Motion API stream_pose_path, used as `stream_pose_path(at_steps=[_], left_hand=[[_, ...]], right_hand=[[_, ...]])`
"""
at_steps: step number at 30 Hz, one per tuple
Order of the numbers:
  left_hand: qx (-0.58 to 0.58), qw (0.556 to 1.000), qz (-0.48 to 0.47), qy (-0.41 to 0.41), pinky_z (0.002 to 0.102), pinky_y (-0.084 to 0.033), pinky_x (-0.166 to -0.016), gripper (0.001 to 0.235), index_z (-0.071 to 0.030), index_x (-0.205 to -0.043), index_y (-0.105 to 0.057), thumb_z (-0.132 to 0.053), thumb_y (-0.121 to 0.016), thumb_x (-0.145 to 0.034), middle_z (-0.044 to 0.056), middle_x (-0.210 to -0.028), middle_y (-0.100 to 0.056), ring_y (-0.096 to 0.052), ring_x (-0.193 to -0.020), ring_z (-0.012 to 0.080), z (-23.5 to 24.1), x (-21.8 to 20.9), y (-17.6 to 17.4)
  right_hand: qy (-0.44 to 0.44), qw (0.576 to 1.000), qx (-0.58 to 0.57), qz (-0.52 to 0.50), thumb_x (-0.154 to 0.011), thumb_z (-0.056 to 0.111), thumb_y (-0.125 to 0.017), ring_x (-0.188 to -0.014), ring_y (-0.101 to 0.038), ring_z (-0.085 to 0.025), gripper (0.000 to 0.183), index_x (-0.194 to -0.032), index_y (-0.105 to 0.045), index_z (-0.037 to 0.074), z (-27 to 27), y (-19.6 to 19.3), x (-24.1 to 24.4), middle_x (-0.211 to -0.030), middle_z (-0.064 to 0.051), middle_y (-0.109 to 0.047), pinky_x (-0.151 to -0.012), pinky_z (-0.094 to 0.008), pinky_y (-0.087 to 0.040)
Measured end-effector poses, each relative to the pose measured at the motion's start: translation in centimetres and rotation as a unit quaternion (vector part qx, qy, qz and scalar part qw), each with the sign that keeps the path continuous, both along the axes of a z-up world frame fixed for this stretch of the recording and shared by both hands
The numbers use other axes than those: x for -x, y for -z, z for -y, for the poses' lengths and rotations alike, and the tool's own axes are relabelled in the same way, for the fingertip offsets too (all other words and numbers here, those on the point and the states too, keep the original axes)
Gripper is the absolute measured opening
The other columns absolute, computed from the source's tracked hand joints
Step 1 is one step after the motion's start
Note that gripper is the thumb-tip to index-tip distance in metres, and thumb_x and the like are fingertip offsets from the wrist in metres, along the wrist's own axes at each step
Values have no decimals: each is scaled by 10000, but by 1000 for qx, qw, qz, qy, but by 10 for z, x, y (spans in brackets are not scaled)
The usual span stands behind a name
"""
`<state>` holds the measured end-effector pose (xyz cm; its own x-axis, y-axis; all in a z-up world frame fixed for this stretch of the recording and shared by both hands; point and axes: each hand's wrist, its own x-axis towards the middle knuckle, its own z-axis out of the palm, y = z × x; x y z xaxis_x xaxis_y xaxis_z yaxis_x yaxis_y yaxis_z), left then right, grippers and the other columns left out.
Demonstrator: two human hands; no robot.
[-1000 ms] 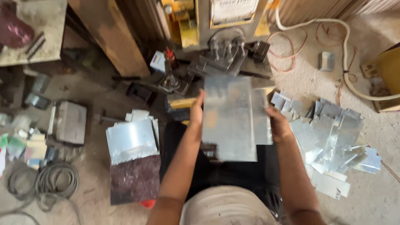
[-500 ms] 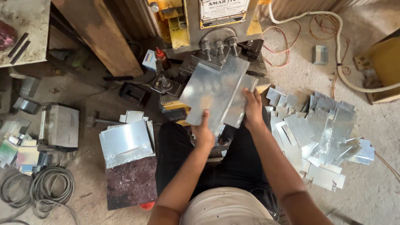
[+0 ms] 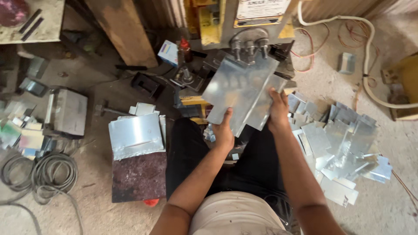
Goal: The person takes metal sheets from a stack and places them into a machine to fold the edges, then moves the folded sheets to a separate pile.
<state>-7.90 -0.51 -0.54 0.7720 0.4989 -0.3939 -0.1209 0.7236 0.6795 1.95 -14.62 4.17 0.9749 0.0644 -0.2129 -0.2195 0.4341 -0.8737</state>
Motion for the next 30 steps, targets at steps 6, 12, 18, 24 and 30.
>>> stream_pose_path(at_steps=[6, 12, 18, 24, 30], left_hand=[[-40, 989, 132, 50, 382, -621, -805, 738, -84, -1398, -518, -604, -665, -896, 127, -1298, -661, -729, -923, 227, -74, 36, 3], [-412, 891, -151, -115, 402, -552, -739, 504, -28, -1354, -593, -323, -732, -970, 179, -1267, -689, -660, -807, 230, -219, 67, 96], [-491, 652, -562, 128, 607, -454, -997, 957, -112, -1526, -296, -405, -852, -805, 197, -1581, -274, -374, -1360, 442, -271, 105, 149], [-577, 535, -574, 227, 565, -454, -1032, 998, -130, -1553, -286, -377, -856, -772, 167, -1608, -277, -380, -1396, 419, -255, 128, 190], [-633, 479, -552, 256, 465, -521, -991, 947, -42, -1526, -353, -327, -852, -773, 213, -1549, -401, -496, -1306, 425, -257, 128, 189]], right_hand=[[54, 987, 128, 81, -1051, 280, -577, -1185, -647, -187, 296, -1249, -667, 79, 110, 96, -11, -1250, -55, -696, -1062, -394, -525], [173, 977, -95, 79, -1048, 289, -528, -1224, -663, -338, 571, -1524, -469, -22, 207, 73, 31, -1360, -199, -618, -1052, -484, -562], [163, 986, -5, -30, -1116, 581, -509, -862, -583, -221, 685, -1630, -490, 128, 190, 66, 103, -1298, -217, -684, -759, -320, -517], [87, 992, 75, -47, -1149, 436, -580, -809, -647, -253, 519, -1520, -524, 78, 147, 50, 138, -1094, -165, -694, -729, -356, -507], [69, 996, 43, -33, -1152, 342, -564, -788, -645, -258, 371, -1403, -569, 70, 133, 38, 120, -1048, -163, -697, -714, -357, -503]])
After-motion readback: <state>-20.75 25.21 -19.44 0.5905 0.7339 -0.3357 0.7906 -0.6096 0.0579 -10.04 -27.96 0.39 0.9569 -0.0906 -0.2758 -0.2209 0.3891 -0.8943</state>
